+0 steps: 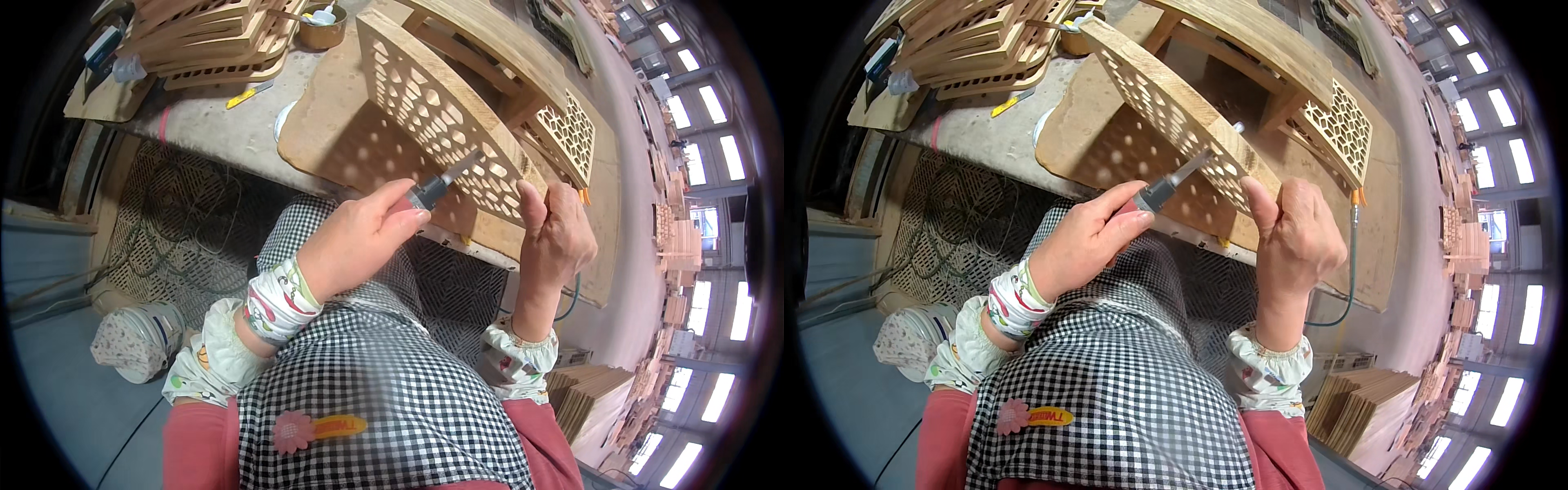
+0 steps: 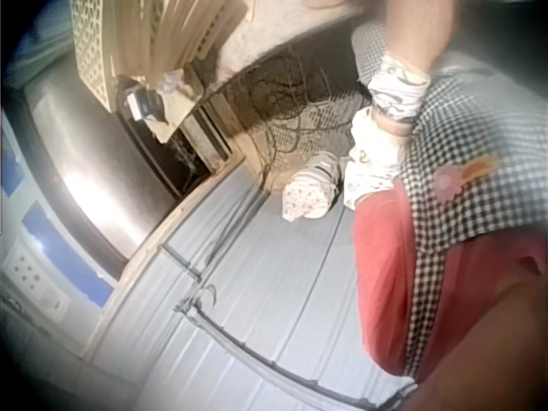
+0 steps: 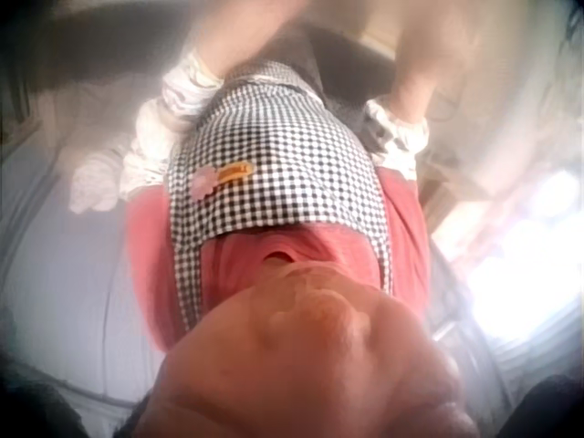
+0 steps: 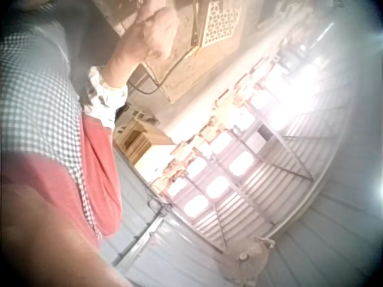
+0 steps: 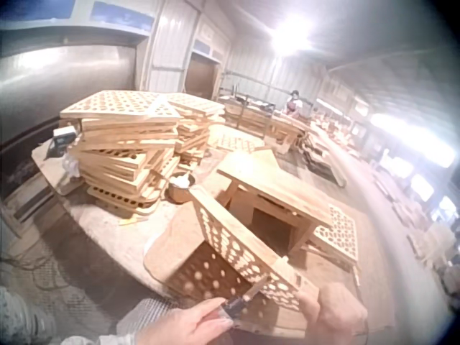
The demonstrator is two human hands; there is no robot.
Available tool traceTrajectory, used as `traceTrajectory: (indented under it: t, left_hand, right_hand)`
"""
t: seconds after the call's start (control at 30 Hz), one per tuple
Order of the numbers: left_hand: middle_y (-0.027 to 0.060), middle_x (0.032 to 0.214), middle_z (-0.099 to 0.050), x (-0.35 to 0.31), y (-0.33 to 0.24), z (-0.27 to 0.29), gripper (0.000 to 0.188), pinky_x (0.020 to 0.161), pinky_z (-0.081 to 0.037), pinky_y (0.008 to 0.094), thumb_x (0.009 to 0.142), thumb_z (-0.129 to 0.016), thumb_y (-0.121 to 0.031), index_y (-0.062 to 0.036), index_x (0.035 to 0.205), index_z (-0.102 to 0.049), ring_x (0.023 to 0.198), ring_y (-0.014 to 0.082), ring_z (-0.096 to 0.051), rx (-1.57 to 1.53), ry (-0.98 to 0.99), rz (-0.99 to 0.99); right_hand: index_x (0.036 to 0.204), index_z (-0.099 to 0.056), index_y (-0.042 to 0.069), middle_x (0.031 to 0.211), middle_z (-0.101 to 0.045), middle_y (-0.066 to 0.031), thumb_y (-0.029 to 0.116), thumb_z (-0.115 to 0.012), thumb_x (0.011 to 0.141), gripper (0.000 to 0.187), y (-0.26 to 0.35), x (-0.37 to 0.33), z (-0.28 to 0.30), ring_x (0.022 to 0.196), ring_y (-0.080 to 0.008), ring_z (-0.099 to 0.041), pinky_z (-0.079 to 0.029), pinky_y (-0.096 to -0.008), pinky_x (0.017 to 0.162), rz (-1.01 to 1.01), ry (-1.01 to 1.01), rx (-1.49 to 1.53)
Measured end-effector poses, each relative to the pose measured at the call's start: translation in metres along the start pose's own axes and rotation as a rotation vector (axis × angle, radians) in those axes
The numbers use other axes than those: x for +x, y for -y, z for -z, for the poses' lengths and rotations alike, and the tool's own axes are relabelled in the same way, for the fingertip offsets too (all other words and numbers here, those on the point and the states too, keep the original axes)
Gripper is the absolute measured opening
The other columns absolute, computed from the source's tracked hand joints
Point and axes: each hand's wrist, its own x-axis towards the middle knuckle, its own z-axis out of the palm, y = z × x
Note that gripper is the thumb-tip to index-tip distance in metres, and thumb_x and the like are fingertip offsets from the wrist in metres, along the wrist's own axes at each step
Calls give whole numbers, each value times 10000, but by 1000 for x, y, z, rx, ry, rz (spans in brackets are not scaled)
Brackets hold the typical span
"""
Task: The person finishes the interior edges of a wooden lattice piece using a handheld pneumatic tool, turning the object to reach different cutouts and occasionally wiping it with a cloth.
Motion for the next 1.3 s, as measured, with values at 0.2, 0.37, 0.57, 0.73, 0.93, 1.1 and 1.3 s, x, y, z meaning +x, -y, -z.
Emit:
traceTrajectory:
  t: [0.2, 0.37, 0.57, 0.73, 0.93, 1.1, 1.3]
  left_hand:
    - [-27, 728, -570, 14, 10, 5, 320, 490, -411, 199, 1133, -520, -287, -20, 1295, -589, 526, 36, -491, -535, 307, 256]
    - [-56, 707, -532, -10, 13, 7, 280, 448, -394, 196, 1126, -515, -323, -64, 1180, -606, 517, 27, -485, -506, 275, 263]
    - [-38, 728, -538, -29, 6, 15, 393, 471, -414, 187, 1141, -505, -259, -13, 1446, -539, 525, 19, -492, -548, 320, 302]
    - [-39, 731, -540, -21, -2, 8, 387, 462, -423, 189, 1143, -500, -259, -13, 1439, -544, 518, 19, -492, -524, 330, 274]
    - [-37, 691, -546, 0, 1, 2, 300, 433, -416, 196, 1148, -470, -350, -74, 1066, -558, 498, 36, -505, -497, 404, 263]
    - [-56, 682, -518, 4, -7, -2, 282, 436, -407, 182, 1141, -489, -347, -85, 1065, -560, 499, 18, -489, -497, 358, 287]
    - [-20, 678, -566, 5, -6, -7, 309, 472, -441, 234, 1124, -523, -344, -49, 1163, -604, 508, 59, -537, -320, 251, 181]
  right_hand:
    - [744, -549, 84, 692, -559, -72, 555, -743, 937, 545, -7, 1, -5, 583, -257, -550, -444, -368, 536, -31, 24, -26]
    - [759, -546, 78, 717, -568, -80, 534, -726, 967, 533, -6, 5, -8, 615, -285, -559, -458, -374, 566, -66, 32, 5]
    - [769, -546, 74, 722, -560, -81, 507, -718, 986, 515, 2, 2, -8, 626, -278, -569, -454, -379, 566, -141, 55, 46]
    - [761, -542, 71, 705, -533, -74, 509, -734, 973, 523, 5, -4, -6, 613, -257, -550, -440, -373, 555, -92, 68, 23]
    - [739, -525, 69, 677, -498, -68, 512, -754, 956, 544, 3, -7, -8, 571, -246, -506, -422, -366, 528, -57, 13, 50]
    - [762, -585, 69, 660, -542, -51, 475, -752, 979, 489, -1, -6, -9, 560, -198, -543, -441, -333, 531, -48, 26, 38]
    - [747, -562, 79, 682, -516, -62, 501, -775, 944, 513, -3, -6, -12, 567, -240, -516, -442, -350, 533, -77, 3, 59]
